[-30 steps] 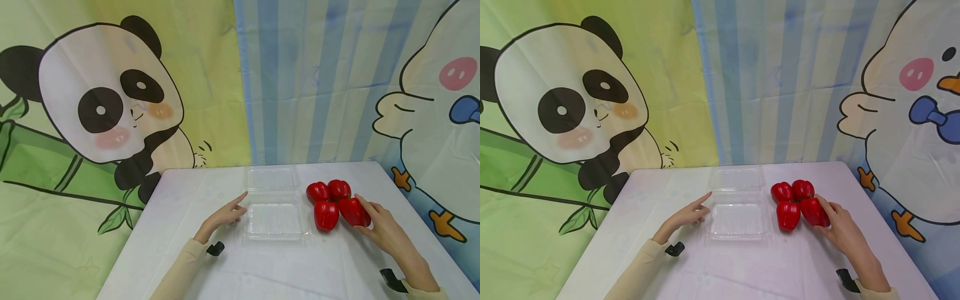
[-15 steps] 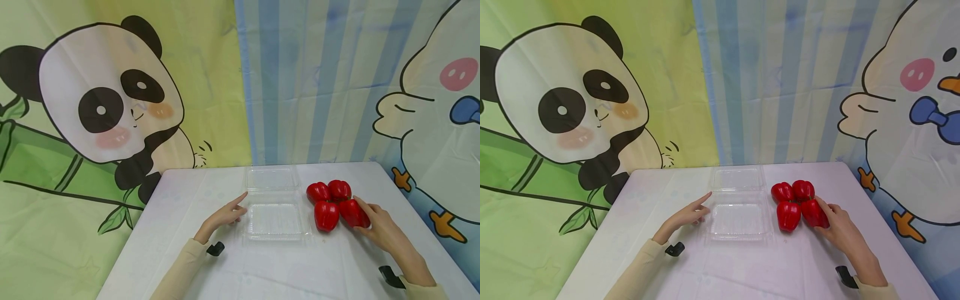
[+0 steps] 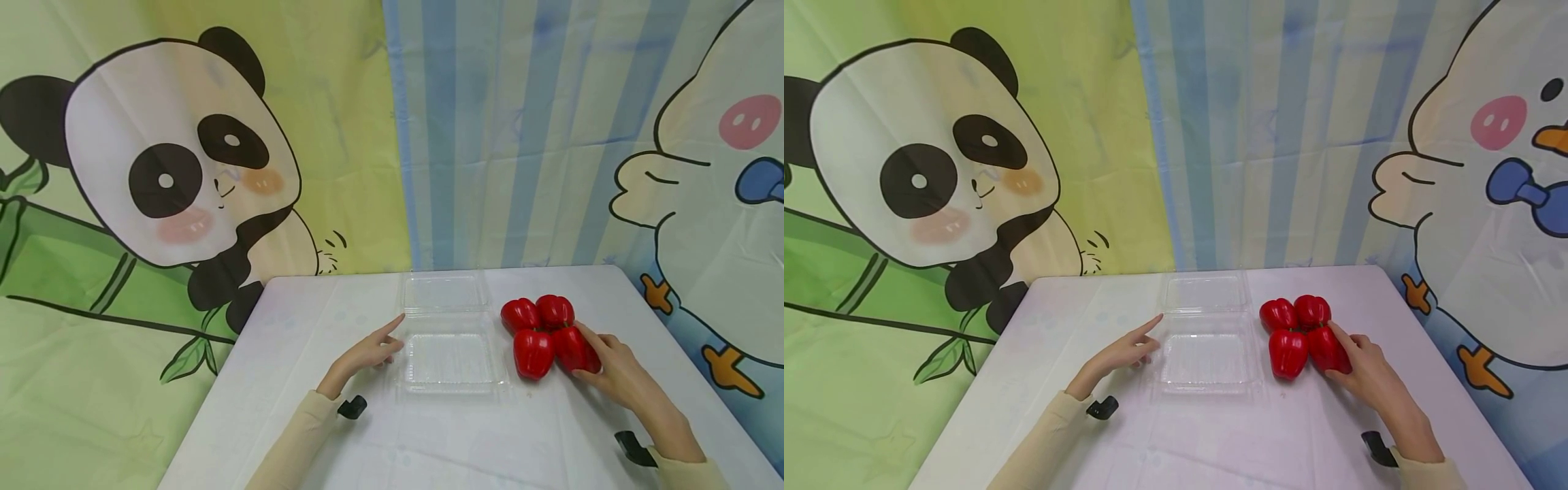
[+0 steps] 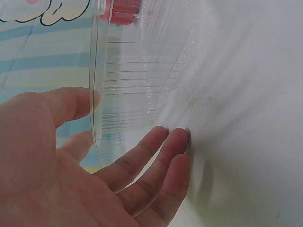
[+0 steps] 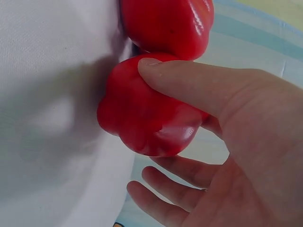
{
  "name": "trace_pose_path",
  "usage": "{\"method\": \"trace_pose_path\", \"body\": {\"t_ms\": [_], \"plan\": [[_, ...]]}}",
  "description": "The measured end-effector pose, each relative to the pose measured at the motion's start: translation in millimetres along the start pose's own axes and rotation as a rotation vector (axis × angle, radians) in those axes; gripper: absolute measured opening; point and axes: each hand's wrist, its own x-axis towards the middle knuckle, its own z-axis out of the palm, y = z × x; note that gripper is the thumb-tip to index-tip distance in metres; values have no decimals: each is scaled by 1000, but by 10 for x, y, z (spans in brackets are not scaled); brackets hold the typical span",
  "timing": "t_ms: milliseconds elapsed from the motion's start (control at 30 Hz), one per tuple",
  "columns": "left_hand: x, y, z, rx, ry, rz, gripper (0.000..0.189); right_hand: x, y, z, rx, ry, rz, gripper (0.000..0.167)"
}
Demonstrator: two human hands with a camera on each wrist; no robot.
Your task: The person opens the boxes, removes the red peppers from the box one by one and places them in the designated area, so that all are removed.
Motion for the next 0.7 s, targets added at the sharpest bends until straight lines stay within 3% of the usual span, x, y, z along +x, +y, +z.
{"method": "trace_pose_path", "body": {"t_ms": [700], "plan": [[-3, 10, 1, 18, 0, 2, 66, 47, 10, 76, 17, -20, 16, 105]]}}
